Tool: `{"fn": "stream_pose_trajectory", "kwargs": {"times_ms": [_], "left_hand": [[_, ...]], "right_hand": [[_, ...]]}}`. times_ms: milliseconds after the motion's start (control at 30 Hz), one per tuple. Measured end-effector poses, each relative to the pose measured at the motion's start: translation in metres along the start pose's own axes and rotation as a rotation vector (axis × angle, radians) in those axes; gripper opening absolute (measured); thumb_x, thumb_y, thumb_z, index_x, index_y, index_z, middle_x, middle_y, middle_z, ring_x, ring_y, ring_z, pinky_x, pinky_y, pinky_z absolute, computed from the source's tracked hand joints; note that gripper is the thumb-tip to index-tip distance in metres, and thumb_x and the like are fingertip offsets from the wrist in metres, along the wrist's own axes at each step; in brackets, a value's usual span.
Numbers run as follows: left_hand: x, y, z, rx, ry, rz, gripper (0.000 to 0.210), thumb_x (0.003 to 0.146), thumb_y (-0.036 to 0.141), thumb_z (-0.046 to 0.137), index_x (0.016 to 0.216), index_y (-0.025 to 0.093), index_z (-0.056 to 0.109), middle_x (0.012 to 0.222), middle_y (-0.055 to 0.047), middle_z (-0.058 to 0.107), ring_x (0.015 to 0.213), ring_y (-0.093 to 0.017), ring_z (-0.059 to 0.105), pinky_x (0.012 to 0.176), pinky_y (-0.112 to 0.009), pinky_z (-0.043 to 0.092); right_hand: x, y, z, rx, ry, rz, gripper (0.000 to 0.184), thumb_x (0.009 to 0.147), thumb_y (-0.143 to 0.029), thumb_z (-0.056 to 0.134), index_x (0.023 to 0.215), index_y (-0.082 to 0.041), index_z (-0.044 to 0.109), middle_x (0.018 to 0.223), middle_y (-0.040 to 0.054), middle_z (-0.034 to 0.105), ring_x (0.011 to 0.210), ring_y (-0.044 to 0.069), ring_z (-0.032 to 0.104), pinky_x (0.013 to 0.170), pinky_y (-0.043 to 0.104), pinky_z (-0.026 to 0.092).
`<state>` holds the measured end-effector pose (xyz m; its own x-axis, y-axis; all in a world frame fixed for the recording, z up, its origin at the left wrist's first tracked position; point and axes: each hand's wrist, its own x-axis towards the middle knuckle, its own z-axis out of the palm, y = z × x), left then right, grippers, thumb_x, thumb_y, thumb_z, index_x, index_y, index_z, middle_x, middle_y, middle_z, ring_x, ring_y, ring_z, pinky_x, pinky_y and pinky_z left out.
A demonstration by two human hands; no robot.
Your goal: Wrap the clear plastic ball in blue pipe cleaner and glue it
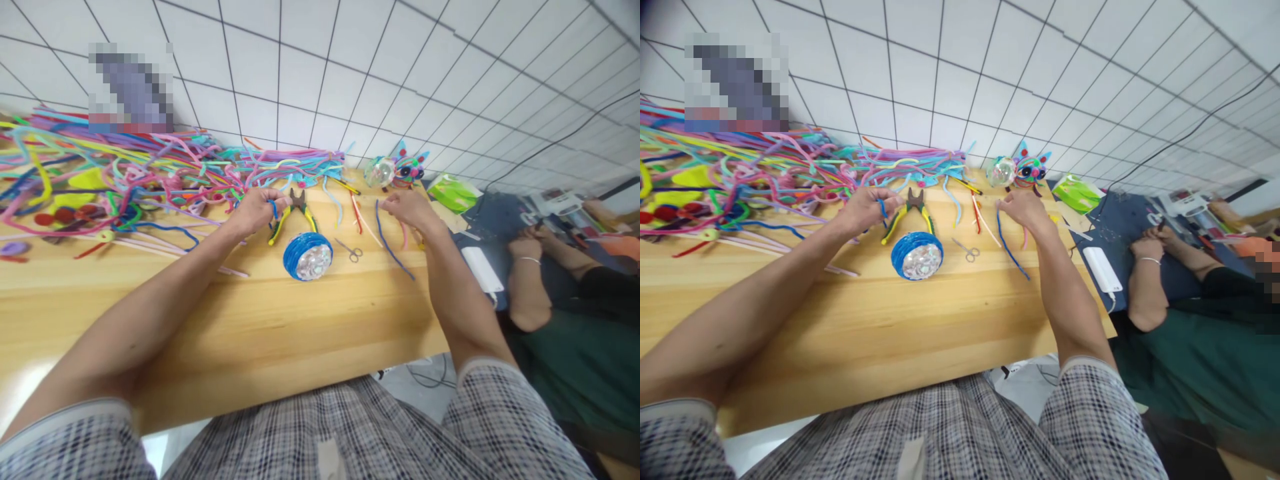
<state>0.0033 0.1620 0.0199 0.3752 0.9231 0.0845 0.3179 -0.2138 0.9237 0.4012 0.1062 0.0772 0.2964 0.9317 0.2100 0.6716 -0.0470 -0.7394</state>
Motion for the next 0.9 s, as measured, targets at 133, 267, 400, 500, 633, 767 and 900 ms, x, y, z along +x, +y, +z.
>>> {"fn": "stream_pose_trajectory", "kwargs": {"times_ms": [133,267,400,500,633,767,900], "left_hand": [[-0.004,0.012,0.000,0.057,0.080,-0.093,0.028,0.094,0.036,0.070,0.075,0.017,0.073,0.058,0.000,0.062,0.050,-0.011,0.045,0.055,-0.024,0.040],[-0.002,0.012,0.002,0.071,0.147,-0.094,0.021,0.098,0.026,0.068,0.083,0.015,0.076,0.062,-0.002,0.067,0.054,-0.014,0.053,0.062,-0.025,0.045],[0.004,-0.001,0.005,0.154,0.234,0.002,0.021,0.100,0.027,0.068,0.097,0.013,0.084,0.075,-0.006,0.077,0.068,-0.019,0.066,0.071,-0.029,0.050],[0.008,-0.012,0.005,0.232,0.305,0.095,0.023,0.098,0.022,0.066,0.105,0.013,0.086,0.095,-0.009,0.084,0.087,-0.024,0.074,0.084,-0.033,0.054],[0.013,-0.024,0.005,0.260,0.313,0.178,0.035,0.086,0.010,0.065,0.114,0.014,0.085,0.111,-0.009,0.087,0.100,-0.026,0.076,0.094,-0.033,0.057],[0.015,-0.028,0.009,0.246,0.299,0.251,0.026,0.089,0.017,0.069,0.111,0.015,0.084,0.108,-0.009,0.085,0.096,-0.024,0.074,0.089,-0.032,0.054],[0.015,-0.031,0.011,0.250,0.269,0.247,0.022,0.100,0.034,0.068,0.091,0.016,0.077,0.084,-0.005,0.076,0.078,-0.020,0.064,0.074,-0.030,0.045]], "right_hand": [[-0.009,-0.041,0.024,-0.427,-0.205,-0.111,0.027,0.096,-0.043,0.075,0.086,-0.019,0.082,0.084,0.0086,0.082,0.088,0.027,0.076,0.087,0.039,0.055],[-0.022,-0.088,0.066,-0.262,-0.363,-0.242,0.030,0.100,-0.044,0.068,0.092,-0.018,0.081,0.088,0.0069,0.082,0.086,0.022,0.073,0.082,0.034,0.050],[-0.034,-0.122,0.114,-0.059,-0.530,-0.361,0.031,0.099,-0.047,0.068,0.090,-0.019,0.077,0.087,0.0025,0.077,0.082,0.019,0.067,0.078,0.032,0.045],[-0.037,-0.137,0.145,0.007,-0.589,-0.399,0.035,0.097,-0.052,0.071,0.085,-0.019,0.075,0.084,0.0011,0.074,0.082,0.018,0.064,0.077,0.032,0.043],[-0.033,-0.143,0.170,0.065,-0.563,-0.448,0.021,0.087,-0.039,0.077,0.081,-0.020,0.072,0.082,-0.0004,0.072,0.081,0.017,0.062,0.076,0.031,0.042],[-0.023,-0.137,0.175,0.137,-0.524,-0.400,0.013,0.082,-0.028,0.072,0.074,-0.022,0.064,0.071,-0.0023,0.065,0.071,0.015,0.056,0.067,0.030,0.040],[-0.012,-0.128,0.173,0.408,-0.502,-0.159,0.011,0.081,-0.028,0.070,0.081,-0.025,0.059,0.067,-0.0038,0.067,0.057,0.013,0.055,0.054,0.026,0.038]]}}
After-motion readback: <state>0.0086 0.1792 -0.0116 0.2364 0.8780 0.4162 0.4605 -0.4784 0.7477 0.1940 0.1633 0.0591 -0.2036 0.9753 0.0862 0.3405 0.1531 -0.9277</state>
